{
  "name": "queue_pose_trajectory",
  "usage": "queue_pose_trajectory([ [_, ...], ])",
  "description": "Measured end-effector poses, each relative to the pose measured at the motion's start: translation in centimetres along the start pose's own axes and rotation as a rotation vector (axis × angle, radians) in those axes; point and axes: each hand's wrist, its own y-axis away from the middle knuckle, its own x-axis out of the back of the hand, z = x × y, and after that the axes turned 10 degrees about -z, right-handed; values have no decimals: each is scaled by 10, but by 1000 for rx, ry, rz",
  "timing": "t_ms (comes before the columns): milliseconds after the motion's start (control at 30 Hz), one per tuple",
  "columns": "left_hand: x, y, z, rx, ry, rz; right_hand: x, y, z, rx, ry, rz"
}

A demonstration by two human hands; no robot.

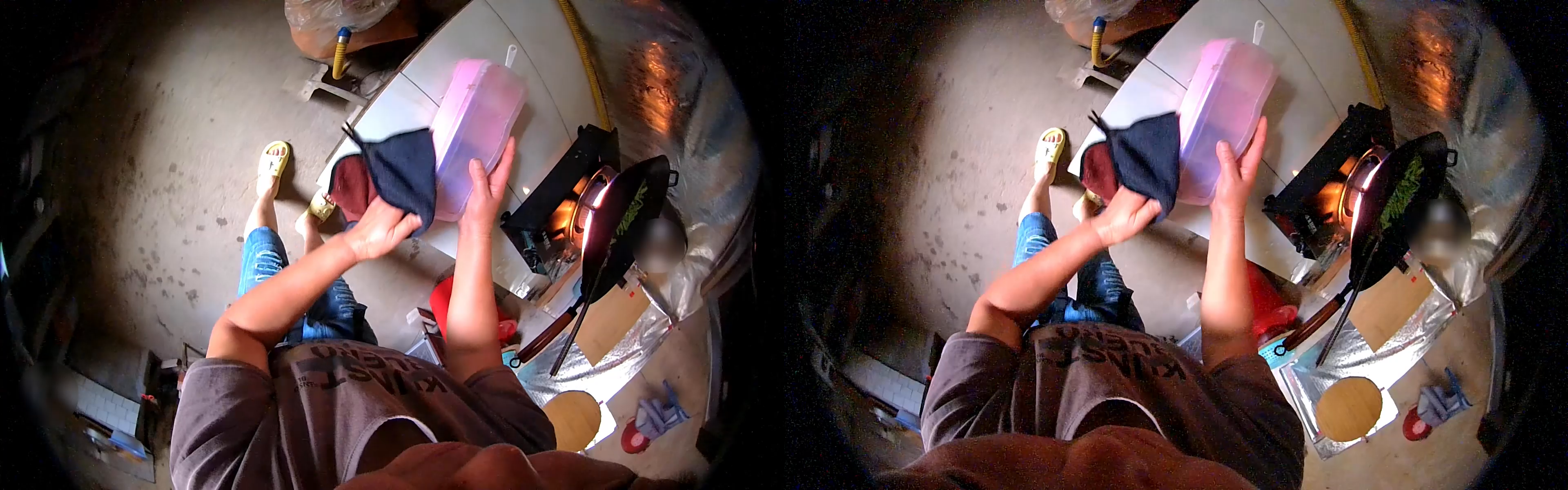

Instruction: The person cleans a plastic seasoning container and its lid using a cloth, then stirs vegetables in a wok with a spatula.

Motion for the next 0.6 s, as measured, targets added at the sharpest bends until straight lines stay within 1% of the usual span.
queue_pose_trajectory([
  [33,-7,10,3,47,-1,-17,2,0,-1,-15,11,-28],
  [67,-13,14,2,41,-37,11,4,0,-1,-18,12,-29],
  [133,-10,14,-3,94,30,-89,8,0,3,-33,23,-53],
  [200,-3,-8,4,12,20,40,9,-2,2,-23,43,-65],
  [233,3,-19,6,33,53,36,9,-2,1,-13,57,-75],
  [267,11,-32,8,50,71,21,8,-2,0,-15,58,-73],
  [333,27,-60,8,164,89,-98,7,-2,2,25,95,-79],
  [367,28,-72,5,132,63,-34,7,-3,3,23,95,-76],
  [400,29,-85,3,99,38,29,8,-4,5,28,27,-82],
  [433,33,-99,2,119,19,31,9,-4,6,33,-40,-87],
  [467,39,-112,5,63,64,78,9,-3,6,32,-39,-82],
  [533,51,-133,12,211,-11,7,8,-2,6,29,-84,-101],
  [600,49,-148,8,169,8,111,7,-4,9,24,-89,-83],
])
